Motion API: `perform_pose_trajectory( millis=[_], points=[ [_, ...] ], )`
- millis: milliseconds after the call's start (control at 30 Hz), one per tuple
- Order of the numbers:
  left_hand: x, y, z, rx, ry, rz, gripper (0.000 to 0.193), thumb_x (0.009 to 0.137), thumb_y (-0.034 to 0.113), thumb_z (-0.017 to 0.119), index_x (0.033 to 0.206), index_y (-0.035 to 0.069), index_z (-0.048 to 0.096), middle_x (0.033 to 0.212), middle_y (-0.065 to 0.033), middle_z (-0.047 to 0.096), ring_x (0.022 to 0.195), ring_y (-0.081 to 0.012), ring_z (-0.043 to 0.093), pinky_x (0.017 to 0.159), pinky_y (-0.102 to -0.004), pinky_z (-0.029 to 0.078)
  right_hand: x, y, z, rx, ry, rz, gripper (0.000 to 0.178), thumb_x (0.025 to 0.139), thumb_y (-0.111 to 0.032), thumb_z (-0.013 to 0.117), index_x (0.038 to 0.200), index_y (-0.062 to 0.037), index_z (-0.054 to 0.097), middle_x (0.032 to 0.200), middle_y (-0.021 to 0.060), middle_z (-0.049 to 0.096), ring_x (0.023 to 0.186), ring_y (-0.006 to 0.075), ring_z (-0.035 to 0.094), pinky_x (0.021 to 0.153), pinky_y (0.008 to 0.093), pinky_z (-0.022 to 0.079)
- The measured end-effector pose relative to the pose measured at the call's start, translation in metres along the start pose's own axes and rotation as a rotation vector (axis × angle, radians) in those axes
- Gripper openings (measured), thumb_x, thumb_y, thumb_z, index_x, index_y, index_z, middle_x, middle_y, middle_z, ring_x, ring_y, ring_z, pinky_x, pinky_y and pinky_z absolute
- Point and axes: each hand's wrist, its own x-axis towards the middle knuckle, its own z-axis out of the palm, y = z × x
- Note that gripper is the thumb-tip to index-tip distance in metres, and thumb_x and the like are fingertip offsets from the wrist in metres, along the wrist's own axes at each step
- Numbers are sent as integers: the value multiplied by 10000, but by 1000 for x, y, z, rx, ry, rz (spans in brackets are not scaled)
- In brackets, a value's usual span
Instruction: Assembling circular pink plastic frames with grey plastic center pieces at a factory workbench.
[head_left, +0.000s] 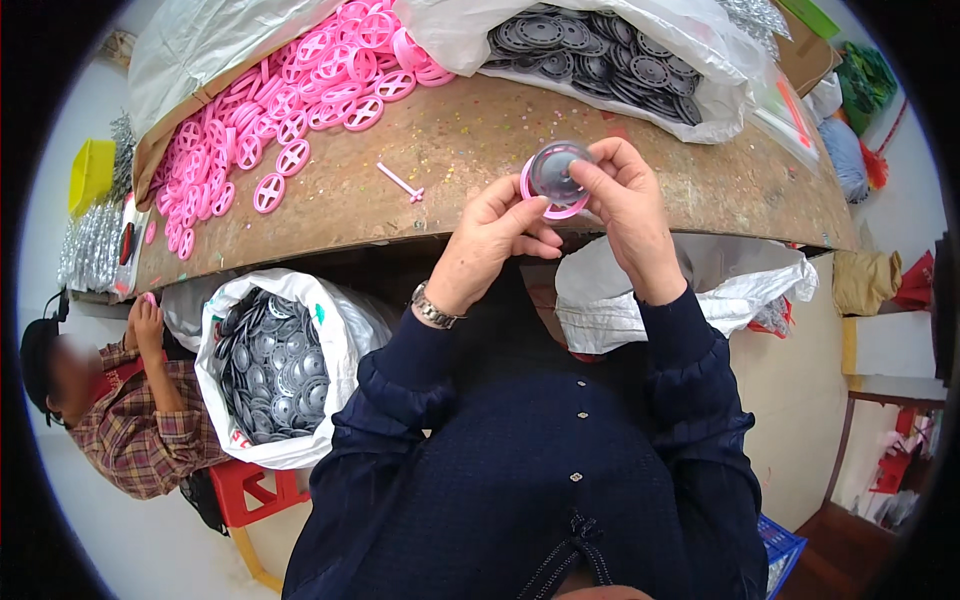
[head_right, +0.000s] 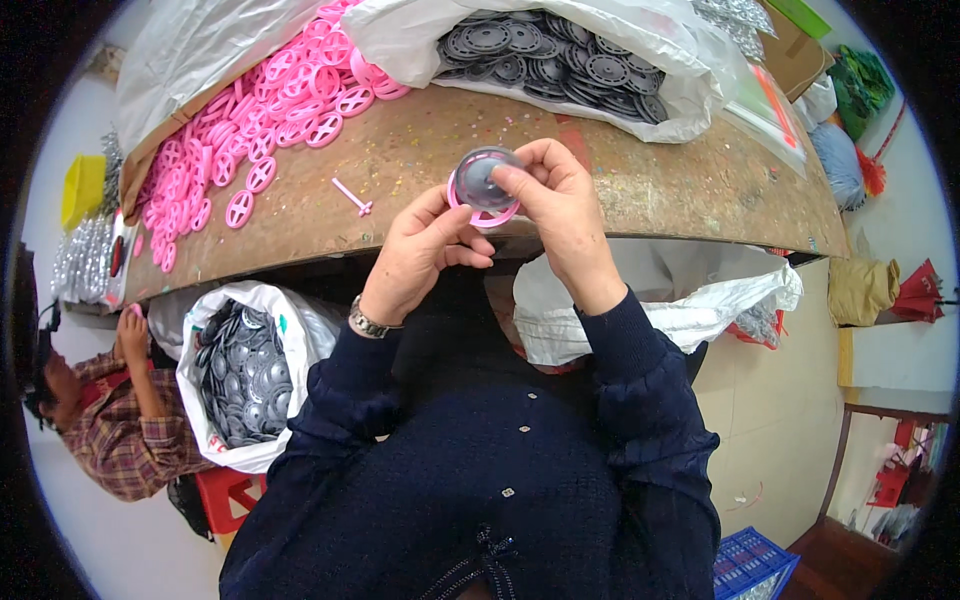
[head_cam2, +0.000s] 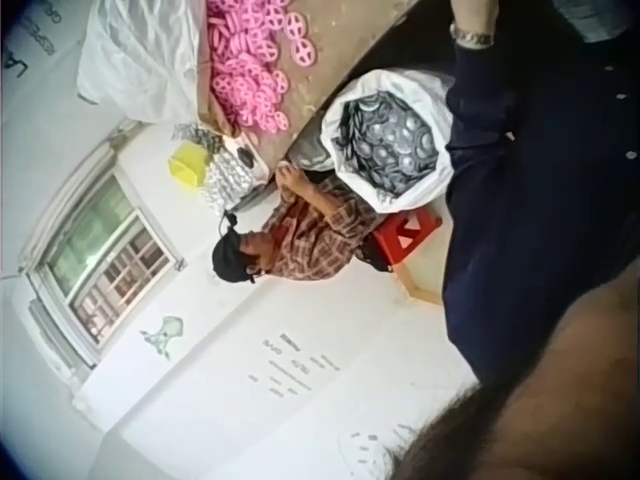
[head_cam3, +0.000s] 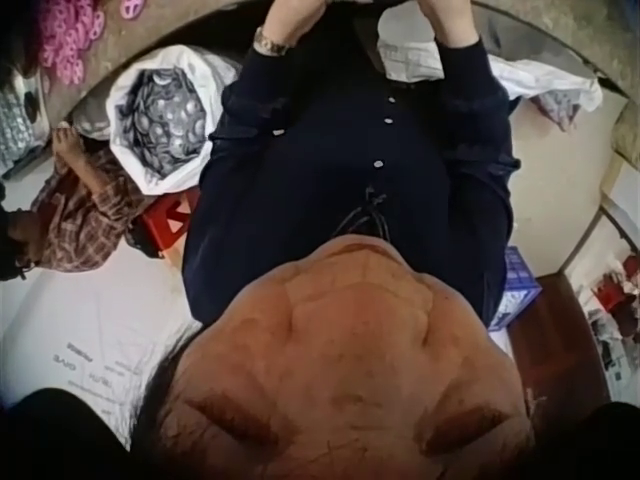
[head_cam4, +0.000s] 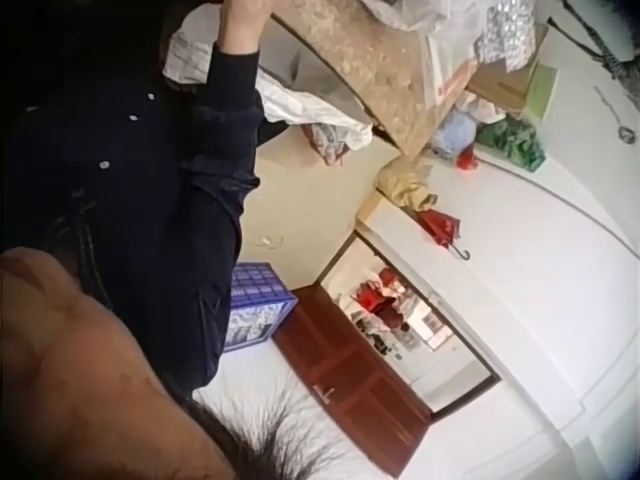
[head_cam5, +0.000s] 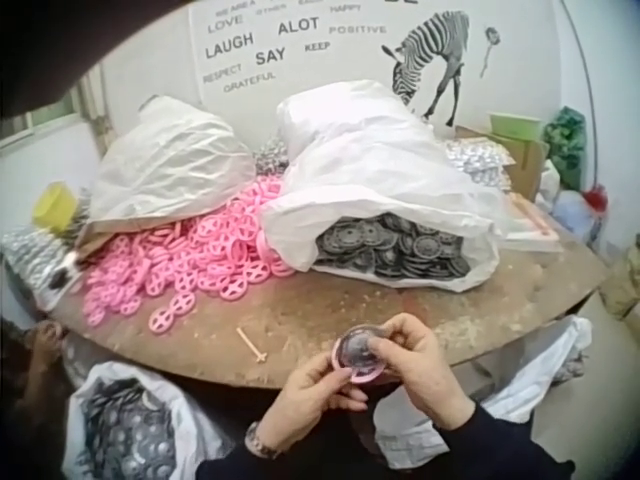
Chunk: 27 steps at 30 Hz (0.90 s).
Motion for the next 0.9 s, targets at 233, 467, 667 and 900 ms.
perform_pose_trajectory(
  millis=[233, 467, 667, 900],
  points=[
    [0, -4, 7, 18, 17, 94, 247, 1014, 123, 534, 1225, -5, 548, 1039, -102, 658, 834, -167, 688, 732, -307, 612, -16, -4, 12, -217, 12, -159, 342, 906, -14, 644, 1236, -6, 555, 1133, 76, 650, 1034, 124, 612, 908, 251, 478],
    [-1, -7, 6, 210, 16, 186, 245, 1028, 144, 521, 1220, -5, 550, 1056, -101, 658, 842, -163, 687, 718, -298, 610, -24, -6, 3, -364, -78, -120, 321, 923, -25, 627, 1239, 6, 581, 1097, 48, 660, 991, 102, 616, 877, 244, 490],
    [-2, -9, 15, 340, -21, 335, 219, 1030, 135, 510, 1174, -21, 562, 1023, -87, 644, 811, -146, 676, 663, -265, 593, -36, -10, 0, -423, -42, -110, 219, 927, -19, 623, 1144, 7, 613, 1020, 11, 654, 924, 72, 603, 818, 224, 489],
    [-3, -16, 25, 603, 84, 479, 179, 1017, 109, 524, 1112, -28, 590, 973, -62, 612, 769, -116, 643, 593, -236, 554, -41, -4, 1, -505, 14, -213, 129, 928, -20, 625, 1055, 3, 626, 950, -11, 647, 864, 59, 599, 784, 220, 488]
  ],
)
